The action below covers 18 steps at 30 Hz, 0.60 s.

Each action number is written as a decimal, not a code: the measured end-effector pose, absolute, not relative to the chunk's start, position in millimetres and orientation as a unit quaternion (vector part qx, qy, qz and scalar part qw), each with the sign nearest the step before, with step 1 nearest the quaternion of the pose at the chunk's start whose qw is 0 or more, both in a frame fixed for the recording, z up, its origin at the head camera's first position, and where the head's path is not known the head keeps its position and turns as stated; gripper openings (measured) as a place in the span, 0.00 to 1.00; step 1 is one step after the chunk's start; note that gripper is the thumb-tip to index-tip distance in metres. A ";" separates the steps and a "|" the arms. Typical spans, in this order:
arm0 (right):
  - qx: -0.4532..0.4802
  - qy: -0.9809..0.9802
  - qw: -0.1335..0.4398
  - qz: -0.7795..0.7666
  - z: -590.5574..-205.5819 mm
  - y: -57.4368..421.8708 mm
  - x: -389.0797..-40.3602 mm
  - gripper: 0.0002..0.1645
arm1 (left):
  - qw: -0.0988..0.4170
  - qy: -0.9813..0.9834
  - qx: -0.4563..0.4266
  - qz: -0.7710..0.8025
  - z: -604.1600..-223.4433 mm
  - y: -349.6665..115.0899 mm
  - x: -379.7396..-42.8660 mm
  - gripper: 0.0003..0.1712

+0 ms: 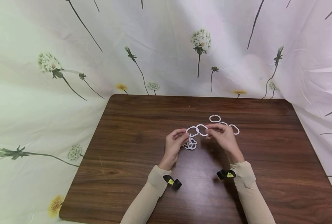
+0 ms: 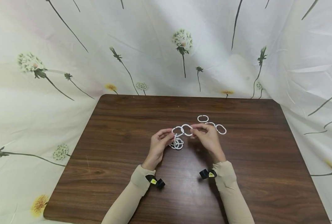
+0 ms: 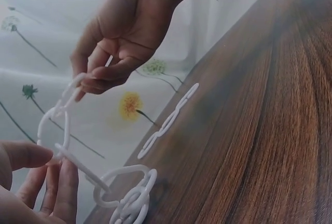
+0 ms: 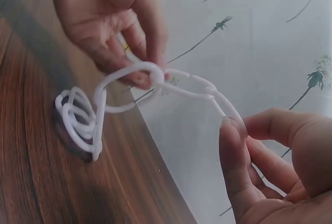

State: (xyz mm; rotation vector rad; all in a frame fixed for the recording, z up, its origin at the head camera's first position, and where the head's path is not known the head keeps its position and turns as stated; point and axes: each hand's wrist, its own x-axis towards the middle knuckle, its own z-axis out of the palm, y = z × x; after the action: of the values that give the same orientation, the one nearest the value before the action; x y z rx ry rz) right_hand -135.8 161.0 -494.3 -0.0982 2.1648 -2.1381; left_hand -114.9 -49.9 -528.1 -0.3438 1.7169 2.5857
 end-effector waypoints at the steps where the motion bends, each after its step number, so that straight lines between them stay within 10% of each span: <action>1: -0.033 0.705 0.053 -0.706 -493.5 161.0 -135.3 0.18 | 0.009 0.550 -0.111 0.828 -528.8 -49.9 -115.1 0.16; 18: -0.014 0.681 0.078 -0.728 -491.0 158.6 -132.6 0.21 | 0.012 0.526 -0.092 0.845 -532.5 -51.9 -115.4 0.16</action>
State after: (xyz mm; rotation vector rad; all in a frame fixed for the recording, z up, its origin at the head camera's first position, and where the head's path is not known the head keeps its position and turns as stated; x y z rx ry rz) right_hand -132.6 158.6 -491.0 -0.0408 2.0377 -2.1803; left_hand -115.4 -51.9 -532.5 -0.2855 1.6410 2.6354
